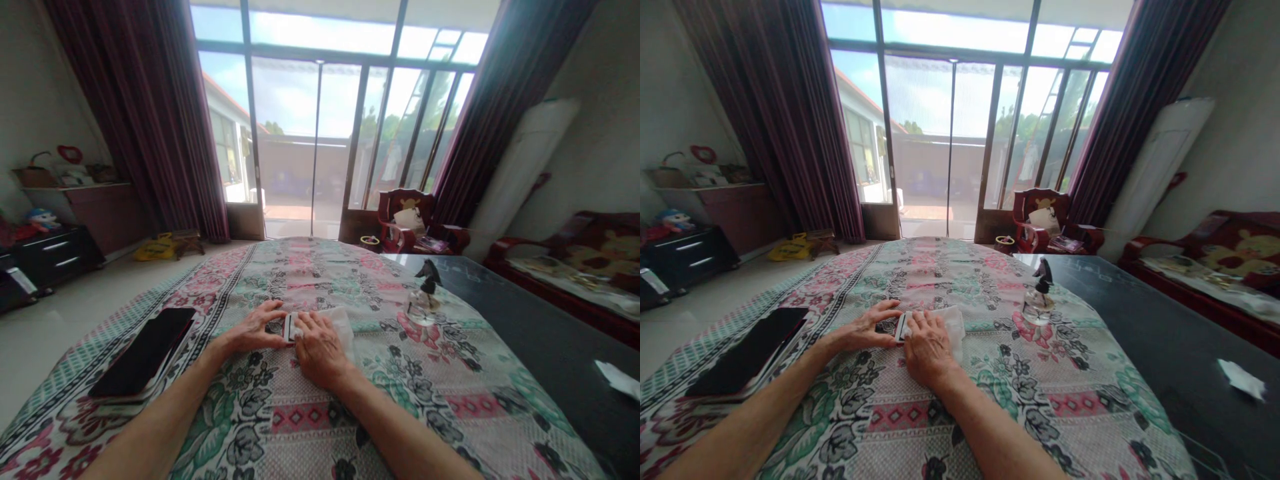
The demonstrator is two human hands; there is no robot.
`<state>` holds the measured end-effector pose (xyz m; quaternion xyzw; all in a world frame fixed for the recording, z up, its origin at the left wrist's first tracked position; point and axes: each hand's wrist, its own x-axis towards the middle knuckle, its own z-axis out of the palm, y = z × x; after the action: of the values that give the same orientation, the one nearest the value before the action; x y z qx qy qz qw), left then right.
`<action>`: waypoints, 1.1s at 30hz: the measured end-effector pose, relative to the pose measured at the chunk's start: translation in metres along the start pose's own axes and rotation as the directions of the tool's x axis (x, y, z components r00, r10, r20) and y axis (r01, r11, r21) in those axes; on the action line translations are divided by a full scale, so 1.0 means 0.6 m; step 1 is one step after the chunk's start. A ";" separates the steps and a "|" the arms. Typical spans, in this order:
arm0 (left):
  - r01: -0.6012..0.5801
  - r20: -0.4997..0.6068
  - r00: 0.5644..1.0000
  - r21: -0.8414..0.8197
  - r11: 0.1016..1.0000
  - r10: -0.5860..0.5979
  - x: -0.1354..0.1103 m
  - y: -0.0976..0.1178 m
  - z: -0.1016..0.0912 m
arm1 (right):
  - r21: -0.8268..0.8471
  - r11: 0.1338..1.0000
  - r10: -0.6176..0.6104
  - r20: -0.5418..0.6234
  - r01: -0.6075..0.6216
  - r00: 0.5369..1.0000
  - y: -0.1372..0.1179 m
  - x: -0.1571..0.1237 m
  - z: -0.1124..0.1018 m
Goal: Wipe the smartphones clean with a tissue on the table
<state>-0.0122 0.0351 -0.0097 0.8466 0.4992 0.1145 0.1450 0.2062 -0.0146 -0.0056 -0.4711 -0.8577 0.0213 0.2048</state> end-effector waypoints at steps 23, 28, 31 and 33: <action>0.037 -0.007 0.999 0.089 0.995 -0.037 -0.001 0.018 0.002 | -0.063 0.962 0.258 -0.104 -0.265 0.960 0.055 0.001 -0.011; 0.027 -0.020 0.999 0.094 0.995 -0.026 -0.001 0.016 0.004 | -0.059 0.980 0.182 -0.097 -0.189 0.978 0.059 -0.001 -0.019; 0.025 -0.029 0.999 0.086 0.996 -0.023 0.001 0.012 0.006 | -0.061 0.996 0.069 -0.057 -0.072 0.996 0.059 -0.001 -0.021; 0.030 -0.026 0.999 0.081 0.996 -0.028 0.002 0.011 0.007 | -0.060 0.998 -0.001 -0.030 -0.001 1.000 0.060 -0.002 -0.024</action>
<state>-0.0049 0.0326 -0.0113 0.8430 0.5172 0.1024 0.1061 0.2408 0.0023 -0.0008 -0.4773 -0.8548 -0.0118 0.2035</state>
